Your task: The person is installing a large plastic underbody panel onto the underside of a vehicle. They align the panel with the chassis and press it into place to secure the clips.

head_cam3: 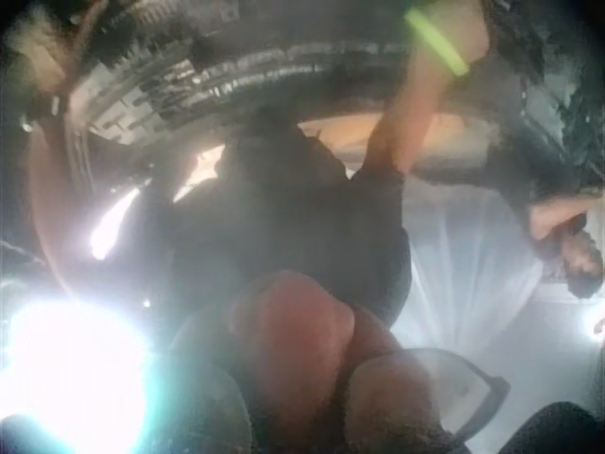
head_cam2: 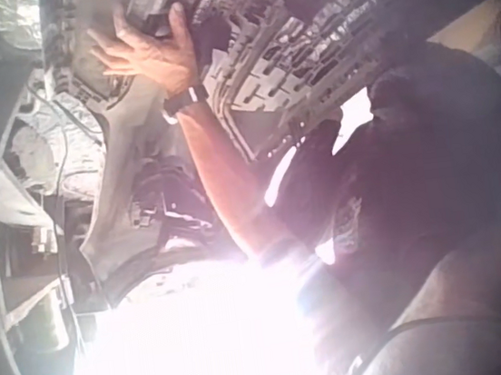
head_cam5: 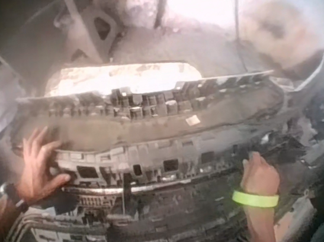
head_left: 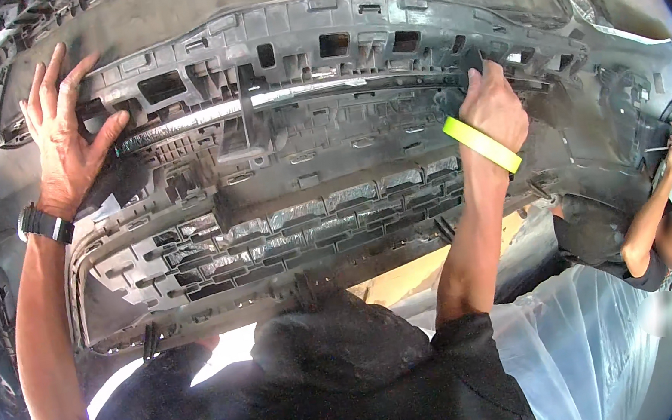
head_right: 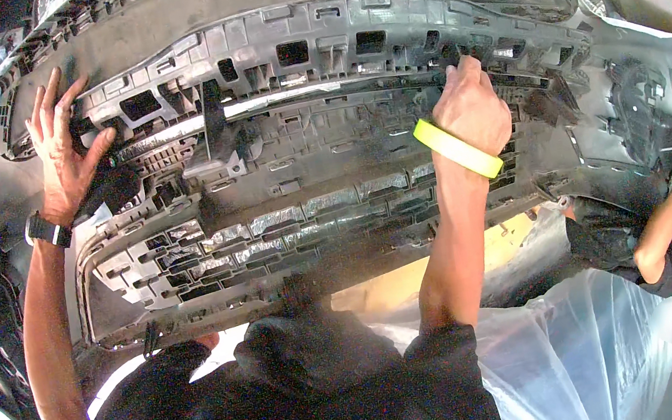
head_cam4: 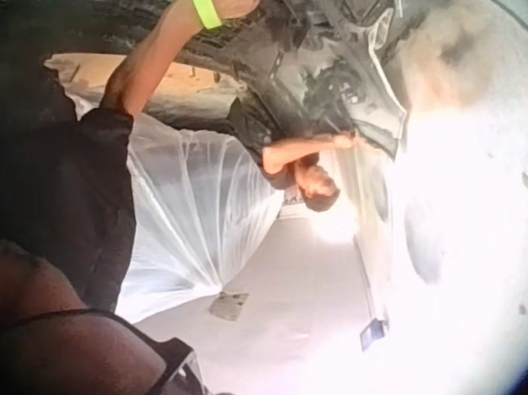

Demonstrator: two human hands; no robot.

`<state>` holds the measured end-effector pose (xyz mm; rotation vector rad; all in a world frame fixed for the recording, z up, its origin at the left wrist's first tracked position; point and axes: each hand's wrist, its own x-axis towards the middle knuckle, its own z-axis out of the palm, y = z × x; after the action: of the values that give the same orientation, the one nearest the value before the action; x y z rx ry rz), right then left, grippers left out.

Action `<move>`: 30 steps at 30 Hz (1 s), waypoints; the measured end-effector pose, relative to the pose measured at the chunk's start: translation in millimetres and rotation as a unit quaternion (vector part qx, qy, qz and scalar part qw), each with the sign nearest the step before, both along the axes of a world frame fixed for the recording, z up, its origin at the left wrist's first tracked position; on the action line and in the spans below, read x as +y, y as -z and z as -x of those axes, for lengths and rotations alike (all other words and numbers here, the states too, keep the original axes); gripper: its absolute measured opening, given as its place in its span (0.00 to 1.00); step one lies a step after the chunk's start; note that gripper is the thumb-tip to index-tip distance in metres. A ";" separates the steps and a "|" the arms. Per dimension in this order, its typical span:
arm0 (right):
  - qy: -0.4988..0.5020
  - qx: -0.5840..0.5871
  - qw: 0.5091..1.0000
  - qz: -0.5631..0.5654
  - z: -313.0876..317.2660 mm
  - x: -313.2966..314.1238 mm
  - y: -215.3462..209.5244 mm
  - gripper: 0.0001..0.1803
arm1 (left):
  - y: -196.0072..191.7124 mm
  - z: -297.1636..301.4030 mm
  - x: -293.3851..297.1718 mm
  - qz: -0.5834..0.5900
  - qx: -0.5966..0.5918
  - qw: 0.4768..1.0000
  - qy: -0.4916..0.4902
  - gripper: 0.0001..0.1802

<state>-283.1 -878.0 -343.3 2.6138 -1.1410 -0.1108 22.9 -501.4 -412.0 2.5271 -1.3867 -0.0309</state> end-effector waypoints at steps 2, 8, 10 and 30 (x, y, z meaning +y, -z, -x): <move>0.007 0.003 1.000 -0.019 -3.4 -1.6 -0.5 0.13 | -0.6 0.3 0.7 0.000 0.003 1.000 0.002 0.43; 0.009 -0.020 1.000 -0.004 -9.3 -12.4 12.3 0.14 | 0.8 -0.3 -0.7 -0.001 0.005 1.000 0.008 0.43; 0.003 -0.017 1.000 0.000 -12.1 -13.8 15.3 0.14 | 1.3 -1.4 0.8 -0.008 0.003 1.000 0.008 0.44; 0.015 0.042 0.996 -0.071 -1.7 -26.4 24.0 0.14 | -10.5 9.5 -4.4 -0.040 0.000 0.999 -0.026 0.50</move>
<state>-281.5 -904.4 -367.3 2.6862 -1.1838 -0.3174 13.5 -505.8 -401.6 2.6264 -1.3455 -0.0773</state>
